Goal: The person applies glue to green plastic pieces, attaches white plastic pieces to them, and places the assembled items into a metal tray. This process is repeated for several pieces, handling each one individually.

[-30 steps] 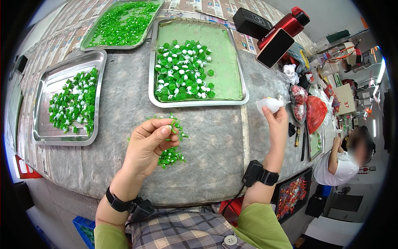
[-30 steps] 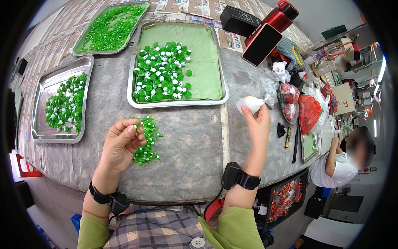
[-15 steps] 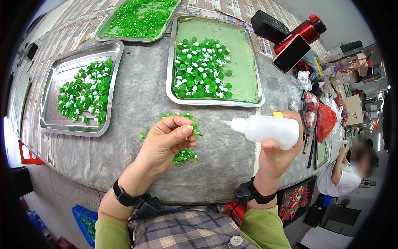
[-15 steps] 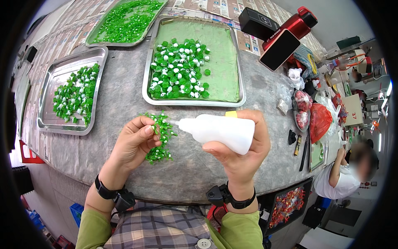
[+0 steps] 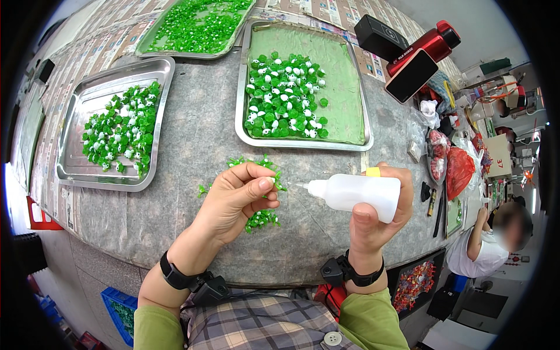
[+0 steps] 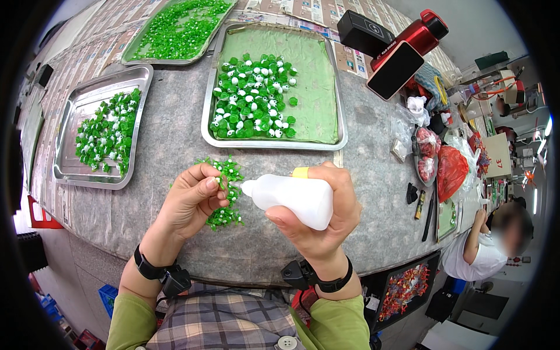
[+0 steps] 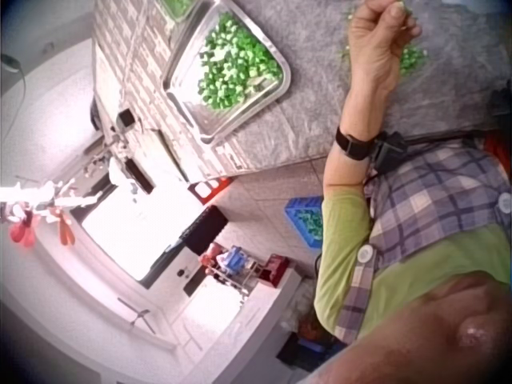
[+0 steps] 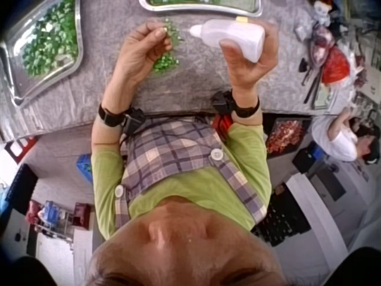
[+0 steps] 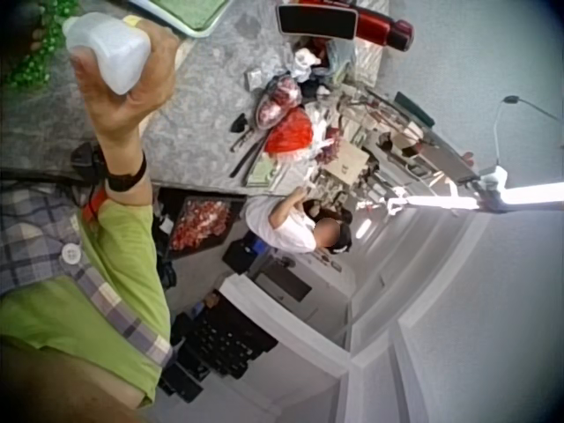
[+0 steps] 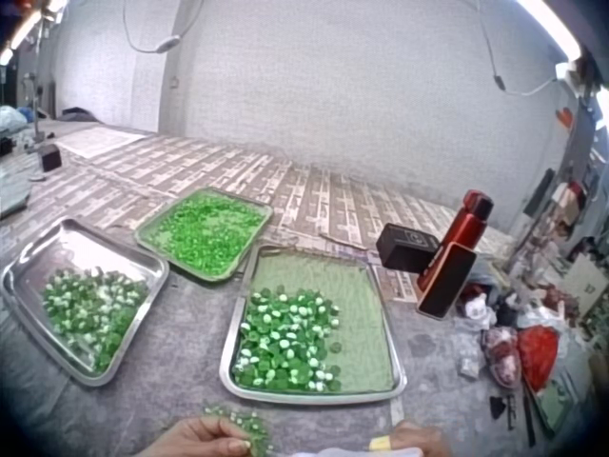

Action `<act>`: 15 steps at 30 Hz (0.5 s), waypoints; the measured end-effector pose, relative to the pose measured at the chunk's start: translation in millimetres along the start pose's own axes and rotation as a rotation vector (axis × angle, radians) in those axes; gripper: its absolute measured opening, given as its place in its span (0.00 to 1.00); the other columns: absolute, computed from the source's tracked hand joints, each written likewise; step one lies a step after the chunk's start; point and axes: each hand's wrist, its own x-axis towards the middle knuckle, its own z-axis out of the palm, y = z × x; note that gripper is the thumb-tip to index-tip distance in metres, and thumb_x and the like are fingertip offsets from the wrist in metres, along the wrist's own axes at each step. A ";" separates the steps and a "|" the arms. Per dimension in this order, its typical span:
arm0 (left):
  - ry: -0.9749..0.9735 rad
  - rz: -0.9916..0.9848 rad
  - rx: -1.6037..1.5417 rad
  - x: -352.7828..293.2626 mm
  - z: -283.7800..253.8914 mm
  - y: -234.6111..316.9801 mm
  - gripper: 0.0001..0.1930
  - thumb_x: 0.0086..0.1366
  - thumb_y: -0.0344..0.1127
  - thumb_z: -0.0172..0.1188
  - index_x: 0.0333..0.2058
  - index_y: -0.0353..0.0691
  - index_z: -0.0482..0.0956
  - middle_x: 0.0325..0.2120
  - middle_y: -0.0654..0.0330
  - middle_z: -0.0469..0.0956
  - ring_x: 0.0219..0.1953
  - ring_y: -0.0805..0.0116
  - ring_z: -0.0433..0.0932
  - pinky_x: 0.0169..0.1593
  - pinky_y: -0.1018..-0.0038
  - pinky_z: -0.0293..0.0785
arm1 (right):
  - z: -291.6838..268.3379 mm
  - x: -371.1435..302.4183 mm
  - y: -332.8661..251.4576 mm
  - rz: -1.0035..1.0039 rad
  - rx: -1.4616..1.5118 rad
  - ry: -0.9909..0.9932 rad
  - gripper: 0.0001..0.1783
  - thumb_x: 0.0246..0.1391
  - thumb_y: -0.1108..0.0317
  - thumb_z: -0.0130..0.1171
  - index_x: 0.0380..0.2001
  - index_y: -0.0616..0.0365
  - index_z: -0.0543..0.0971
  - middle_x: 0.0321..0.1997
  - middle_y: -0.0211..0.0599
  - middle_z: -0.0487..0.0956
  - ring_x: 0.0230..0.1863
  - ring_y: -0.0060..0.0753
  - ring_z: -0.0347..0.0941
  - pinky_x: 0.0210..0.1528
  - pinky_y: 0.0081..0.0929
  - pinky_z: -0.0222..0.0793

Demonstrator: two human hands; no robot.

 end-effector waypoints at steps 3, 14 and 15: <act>0.000 -0.004 -0.001 0.2 0.0 -0.3 0.05 0.53 0.30 0.54 0.29 0.37 0.71 0.22 0.63 0.72 0.24 0.76 0.72 0.31 0.81 0.72 | 0.9 -0.8 0.4 0.004 -0.005 0.008 0.27 0.31 0.55 0.66 0.30 0.62 0.67 0.23 0.33 0.68 0.22 0.23 0.63 0.23 0.17 0.58; -0.010 -0.009 -0.009 -0.2 -0.3 -0.1 0.05 0.53 0.31 0.54 0.28 0.37 0.71 0.22 0.62 0.72 0.24 0.77 0.72 0.30 0.81 0.73 | 3.3 1.8 -2.2 0.034 0.025 0.098 0.25 0.32 0.55 0.65 0.28 0.62 0.68 0.24 0.31 0.68 0.22 0.21 0.63 0.23 0.16 0.58; -0.005 -0.013 -0.005 -0.3 -0.3 -0.1 0.05 0.53 0.32 0.54 0.28 0.38 0.71 0.22 0.62 0.72 0.24 0.77 0.72 0.30 0.81 0.73 | 3.4 2.0 -2.2 0.042 0.031 0.112 0.25 0.32 0.54 0.65 0.28 0.62 0.68 0.24 0.31 0.68 0.23 0.21 0.63 0.23 0.16 0.58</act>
